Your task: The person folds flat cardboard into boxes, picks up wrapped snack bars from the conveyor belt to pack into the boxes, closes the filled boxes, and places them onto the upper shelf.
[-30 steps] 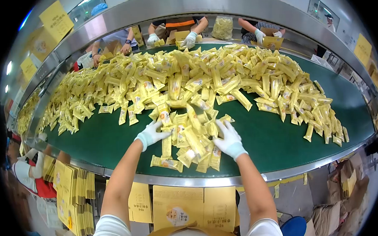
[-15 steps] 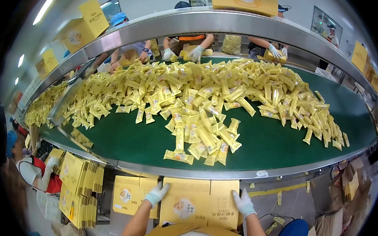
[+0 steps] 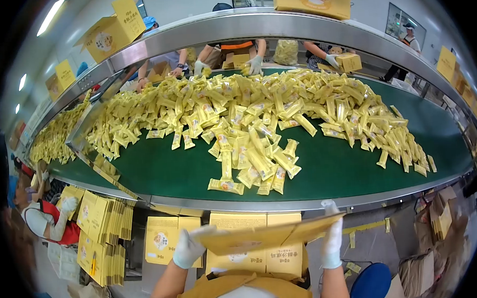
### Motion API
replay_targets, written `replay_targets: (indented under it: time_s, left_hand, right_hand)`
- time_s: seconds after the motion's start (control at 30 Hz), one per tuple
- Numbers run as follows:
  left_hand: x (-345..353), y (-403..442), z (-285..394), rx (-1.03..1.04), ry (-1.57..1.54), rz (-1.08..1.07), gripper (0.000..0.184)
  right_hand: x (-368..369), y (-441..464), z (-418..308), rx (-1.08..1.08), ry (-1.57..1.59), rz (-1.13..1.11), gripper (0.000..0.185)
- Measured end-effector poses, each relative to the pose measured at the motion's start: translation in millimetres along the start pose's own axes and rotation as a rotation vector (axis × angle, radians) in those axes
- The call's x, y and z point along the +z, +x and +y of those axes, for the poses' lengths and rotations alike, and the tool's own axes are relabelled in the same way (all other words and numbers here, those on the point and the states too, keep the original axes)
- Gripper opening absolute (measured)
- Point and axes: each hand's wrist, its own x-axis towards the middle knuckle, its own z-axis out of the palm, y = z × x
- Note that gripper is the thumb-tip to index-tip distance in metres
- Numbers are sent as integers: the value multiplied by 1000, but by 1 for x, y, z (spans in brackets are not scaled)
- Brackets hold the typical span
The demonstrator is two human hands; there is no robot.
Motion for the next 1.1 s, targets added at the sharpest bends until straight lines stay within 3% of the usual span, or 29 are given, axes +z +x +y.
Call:
replay_targets:
  time_s: [0.03,0.1,0.17,0.2,0.37,0.4,0.5,0.57,0.6,0.63,0.67,0.77,0.8,0.93,1.03,1.07,1.1]
  left_hand:
    - [4,2,4,-57,-71,-164,74]
    - [9,14,7,-19,477,-501,70]
    - [15,21,-6,70,535,-657,58]
    - [18,23,-11,86,601,-718,55]
    - [33,35,4,232,1006,-862,47]
    - [32,39,5,339,1091,-868,43]
    - [40,41,23,413,1436,-970,43]
    - [44,40,25,507,1440,-952,50]
    - [45,40,25,537,1418,-956,51]
    - [47,42,27,565,1401,-954,52]
    - [62,53,34,737,1355,-894,33]
    - [45,44,25,727,1372,-1011,56]
    - [49,38,31,695,1360,-959,37]
    - [24,34,30,864,1293,-823,43]
    - [31,43,50,766,1503,-781,12]
    - [45,61,55,856,1565,-767,31]
    - [51,72,51,857,1556,-708,31]
  right_hand:
    - [-2,3,-8,-47,-15,36,75]
    - [-1,5,-23,-13,-65,34,76]
    - [-6,7,-9,29,-130,80,77]
    - [-5,5,3,-56,-35,120,78]
    - [23,-15,4,-147,212,300,76]
    - [26,-22,1,-168,244,338,76]
    - [18,-43,-15,111,29,379,49]
    - [26,-52,-16,265,236,289,33]
    - [47,-51,-48,383,310,322,36]
    - [47,-49,-54,339,301,249,34]
    - [46,-42,-66,328,183,203,34]
    - [47,-32,-88,259,-149,116,34]
    - [47,-29,-90,230,-253,93,34]
    - [41,-23,-99,169,-620,-115,24]
    - [69,-19,-155,198,-1153,-533,25]
    - [73,-21,-141,13,-1226,-641,26]
    - [83,-22,-142,-66,-1235,-714,20]
